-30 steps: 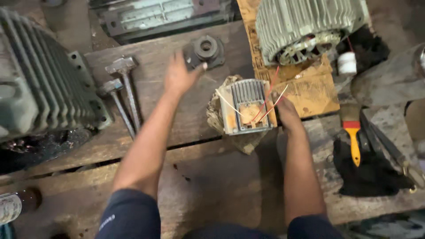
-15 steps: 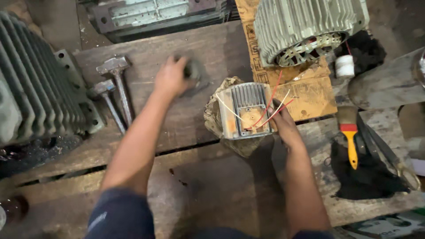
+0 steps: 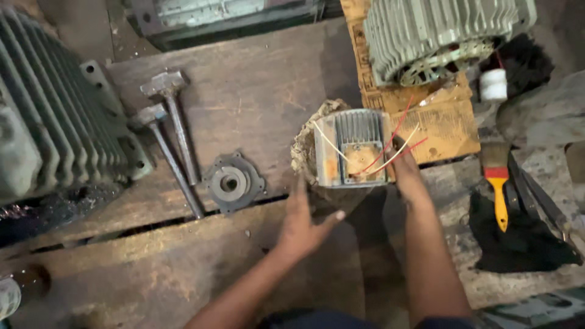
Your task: The person carries a can of varnish and a brush to a workbench, then places a motor stator on a piece of cardboard. They wipe the workbench surface with a cloth, then pour varnish from the can into a plastic bottle and use the brush to transfer some of it back into the can.
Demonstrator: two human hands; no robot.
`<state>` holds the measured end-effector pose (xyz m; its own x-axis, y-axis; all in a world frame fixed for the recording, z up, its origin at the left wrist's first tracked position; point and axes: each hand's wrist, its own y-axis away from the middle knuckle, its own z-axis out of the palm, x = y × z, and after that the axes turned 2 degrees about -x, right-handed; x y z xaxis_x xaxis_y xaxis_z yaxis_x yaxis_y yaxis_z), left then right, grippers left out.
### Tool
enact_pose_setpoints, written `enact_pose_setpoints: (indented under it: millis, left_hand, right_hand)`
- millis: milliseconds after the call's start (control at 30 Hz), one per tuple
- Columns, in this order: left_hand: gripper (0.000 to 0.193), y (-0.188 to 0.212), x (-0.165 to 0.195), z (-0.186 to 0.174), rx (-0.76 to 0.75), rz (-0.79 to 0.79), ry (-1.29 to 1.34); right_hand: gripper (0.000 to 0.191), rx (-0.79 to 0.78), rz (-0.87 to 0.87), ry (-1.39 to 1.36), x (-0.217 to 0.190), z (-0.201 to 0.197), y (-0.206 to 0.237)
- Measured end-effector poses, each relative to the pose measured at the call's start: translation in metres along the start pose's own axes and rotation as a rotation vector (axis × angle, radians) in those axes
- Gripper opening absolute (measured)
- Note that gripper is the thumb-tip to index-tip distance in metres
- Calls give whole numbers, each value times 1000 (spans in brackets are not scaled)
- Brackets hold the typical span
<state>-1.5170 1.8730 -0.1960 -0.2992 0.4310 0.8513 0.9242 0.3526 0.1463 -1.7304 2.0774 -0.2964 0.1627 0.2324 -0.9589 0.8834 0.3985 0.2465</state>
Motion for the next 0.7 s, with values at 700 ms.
enact_pose_setpoints:
  millis: [700]
  left_hand:
    - [74, -246, -24, -29, 315, 16, 469]
  right_hand:
    - [69, 64, -69, -126, -102, 86, -183]
